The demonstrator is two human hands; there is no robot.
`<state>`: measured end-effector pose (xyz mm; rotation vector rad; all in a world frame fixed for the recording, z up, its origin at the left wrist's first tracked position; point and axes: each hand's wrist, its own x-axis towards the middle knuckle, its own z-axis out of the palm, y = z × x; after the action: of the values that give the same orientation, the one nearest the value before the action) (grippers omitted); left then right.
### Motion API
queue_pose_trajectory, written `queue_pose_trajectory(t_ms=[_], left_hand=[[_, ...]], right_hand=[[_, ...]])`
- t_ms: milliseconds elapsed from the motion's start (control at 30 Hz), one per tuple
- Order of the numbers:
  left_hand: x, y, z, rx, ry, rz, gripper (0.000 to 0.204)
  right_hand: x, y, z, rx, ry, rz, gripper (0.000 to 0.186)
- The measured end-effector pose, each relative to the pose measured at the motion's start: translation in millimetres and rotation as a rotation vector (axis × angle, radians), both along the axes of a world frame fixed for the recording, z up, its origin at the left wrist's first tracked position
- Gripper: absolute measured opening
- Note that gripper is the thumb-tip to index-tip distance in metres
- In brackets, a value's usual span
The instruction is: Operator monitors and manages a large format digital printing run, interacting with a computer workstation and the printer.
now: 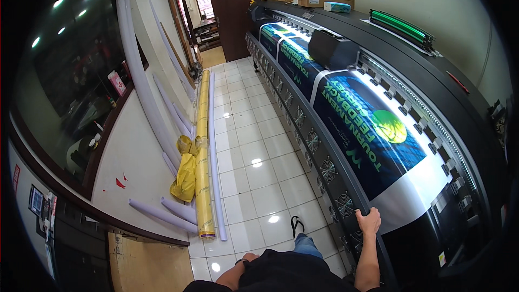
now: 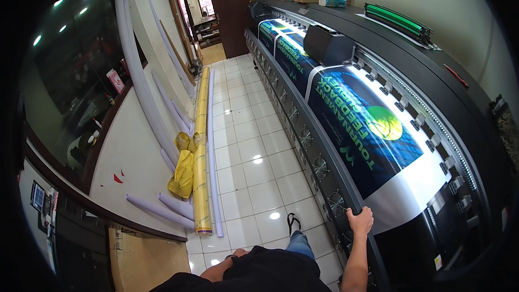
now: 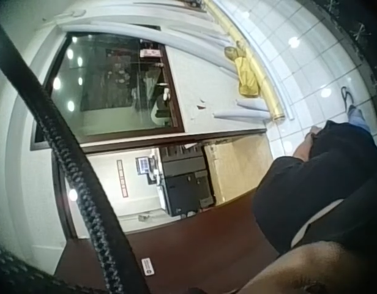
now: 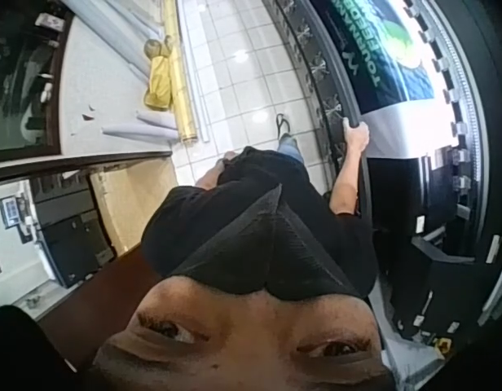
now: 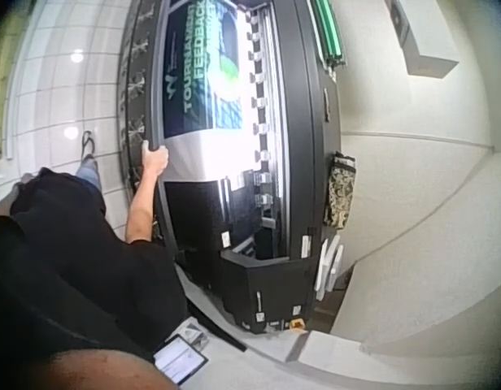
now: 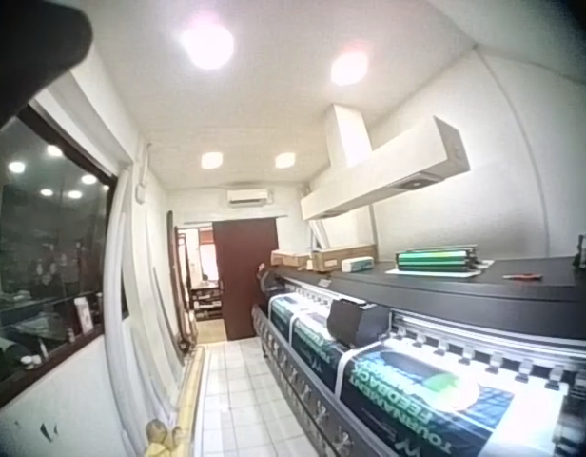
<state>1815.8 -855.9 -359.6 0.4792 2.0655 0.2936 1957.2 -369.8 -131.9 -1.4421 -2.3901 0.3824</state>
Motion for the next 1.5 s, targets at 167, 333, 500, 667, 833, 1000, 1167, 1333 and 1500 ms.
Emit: queue_pose_trajectory(t_ms=[167, 333, 500, 667, 833, 1000, 1167, 1333, 1500], left_hand=[[-0.4, 0.1, -0.7, -0.027, 0.016, -0.048, 0.043], [-4.7, -12.2, -36.9, -0.032, -0.032, 0.101, 0.047], [-1.5, -4.4, -40.9, -0.001, 0.029, -0.031, 0.053], [-0.4, -1.0, -12.8, -0.015, -0.05, 0.306, 0.054], [1.0, 8.9, 2.2, -0.001, -0.01, 0.284, 0.054], [-5.9, -21.6, -59.9, 0.018, -0.009, 0.232, 0.053], [-4.4, 5.4, -49.0, -0.003, -0.071, 0.284, 0.052], [-10.7, -10.4, -81.9, 0.039, 0.054, -0.085, 0.054], [-9.8, -11.2, -88.9, 0.044, 0.006, 0.054, 0.054]], right_hand=[[-2.7, -1.8, 2.6, -0.002, -0.034, -0.009, 0.056], [-4.6, -1.7, 14.1, -0.132, -0.023, -0.04, 0.063], [-0.8, 2.9, 16.2, -0.234, -0.099, -0.039, 0.074], [0.4, 7.6, 3.9, -0.166, -0.079, -0.033, 0.07], [2.7, 9.7, 3.5, -0.148, -0.098, -0.04, 0.069], [-8.0, 6.0, 10.5, -0.217, -0.117, -0.005, 0.068], [5.7, 14.9, 2.9, -0.203, -0.13, -0.049, 0.069], [-0.6, 9.5, 8.7, -0.181, -0.102, -0.028, 0.068], [-1.6, 8.4, 14.7, -0.204, -0.091, -0.043, 0.065]])
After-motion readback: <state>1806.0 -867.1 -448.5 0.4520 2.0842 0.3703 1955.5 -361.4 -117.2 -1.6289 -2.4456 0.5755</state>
